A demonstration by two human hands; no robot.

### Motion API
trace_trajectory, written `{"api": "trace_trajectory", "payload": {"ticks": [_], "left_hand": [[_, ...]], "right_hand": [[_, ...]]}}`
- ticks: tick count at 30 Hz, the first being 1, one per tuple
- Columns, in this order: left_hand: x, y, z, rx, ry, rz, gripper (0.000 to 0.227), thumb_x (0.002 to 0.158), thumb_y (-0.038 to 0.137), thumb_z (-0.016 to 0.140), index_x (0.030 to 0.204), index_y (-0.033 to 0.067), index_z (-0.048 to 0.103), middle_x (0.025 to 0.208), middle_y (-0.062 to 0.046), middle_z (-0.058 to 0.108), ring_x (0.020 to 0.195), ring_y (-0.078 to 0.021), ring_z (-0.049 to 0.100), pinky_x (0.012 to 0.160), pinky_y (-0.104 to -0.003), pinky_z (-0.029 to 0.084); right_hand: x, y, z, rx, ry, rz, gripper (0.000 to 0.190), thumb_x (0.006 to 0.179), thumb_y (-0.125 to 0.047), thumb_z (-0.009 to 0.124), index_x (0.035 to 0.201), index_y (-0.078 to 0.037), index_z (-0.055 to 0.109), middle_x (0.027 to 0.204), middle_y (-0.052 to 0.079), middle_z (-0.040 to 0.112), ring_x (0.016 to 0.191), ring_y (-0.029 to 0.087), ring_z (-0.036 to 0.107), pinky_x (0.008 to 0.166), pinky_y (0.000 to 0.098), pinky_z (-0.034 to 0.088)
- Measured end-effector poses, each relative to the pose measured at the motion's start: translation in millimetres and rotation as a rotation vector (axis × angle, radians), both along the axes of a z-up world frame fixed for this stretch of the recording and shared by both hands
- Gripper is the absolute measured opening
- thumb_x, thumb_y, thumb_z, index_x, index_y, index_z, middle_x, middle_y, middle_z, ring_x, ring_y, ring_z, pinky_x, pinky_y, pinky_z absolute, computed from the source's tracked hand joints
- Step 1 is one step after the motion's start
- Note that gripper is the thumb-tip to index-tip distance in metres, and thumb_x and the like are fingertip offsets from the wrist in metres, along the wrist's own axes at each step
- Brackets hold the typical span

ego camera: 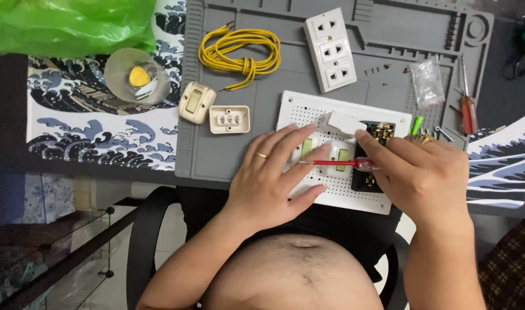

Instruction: The person uses a red-handled screwdriver to tighten screws on two white light switches and a black terminal block mounted on a perforated board. They then handle a yellow electrical cord, positioning it near the components before continuing to adjust the switches with the screwdriver.

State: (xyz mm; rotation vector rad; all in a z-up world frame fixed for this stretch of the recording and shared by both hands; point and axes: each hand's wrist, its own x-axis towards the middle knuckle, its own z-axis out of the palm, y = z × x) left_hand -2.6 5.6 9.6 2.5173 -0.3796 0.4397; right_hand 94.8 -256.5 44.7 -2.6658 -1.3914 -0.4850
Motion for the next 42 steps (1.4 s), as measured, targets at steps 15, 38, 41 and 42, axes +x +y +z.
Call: {"api": "trace_trajectory", "payload": {"ticks": [15,38,41,42], "left_hand": [[17,-31,12,0.307,0.18,0.026,0.086,0.108,0.074,0.061,0.17,0.0194,0.035,0.177,0.003,0.027,0.164,-0.025,0.038,0.135,-0.05,0.034],[6,-6,-1,0.093,0.186,-0.111,0.077,0.107,0.051,0.067,0.169,0.0206,0.032,0.176,-0.012,0.032,0.163,-0.0355,0.035,0.134,-0.058,0.028],[5,-9,4,0.033,0.139,-0.095,0.067,0.104,0.042,0.074,0.16,0.0193,0.047,0.16,-0.01,0.048,0.153,-0.0357,0.046,0.129,-0.061,0.035],[7,-8,6,0.037,0.135,-0.097,0.067,0.104,0.042,0.074,0.16,0.0193,0.047,0.16,-0.01,0.048,0.153,-0.0357,0.046,0.129,-0.061,0.035]], "right_hand": [[-2,3,-2,0.094,0.199,-0.056,0.052,0.094,-0.004,0.061,0.141,-0.02,0.079,0.066,-0.007,0.057,0.051,0.02,0.043,0.051,0.0358,0.037],[-19,-58,-16,1.408,0.664,-0.491,0.049,0.094,0.002,0.048,0.14,0.006,0.065,0.055,0.001,0.036,0.044,0.01,0.032,0.042,0.025,0.032],[-27,-77,-18,1.521,0.696,-0.514,0.062,0.106,-0.058,0.056,0.144,-0.009,0.054,0.064,0.0,0.035,0.046,0.01,0.026,0.044,0.0272,0.027],[-28,-82,-22,1.526,0.692,-0.512,0.062,0.106,-0.058,0.056,0.144,-0.009,0.054,0.064,0.0,0.035,0.046,0.01,0.026,0.044,0.0272,0.027]]}}
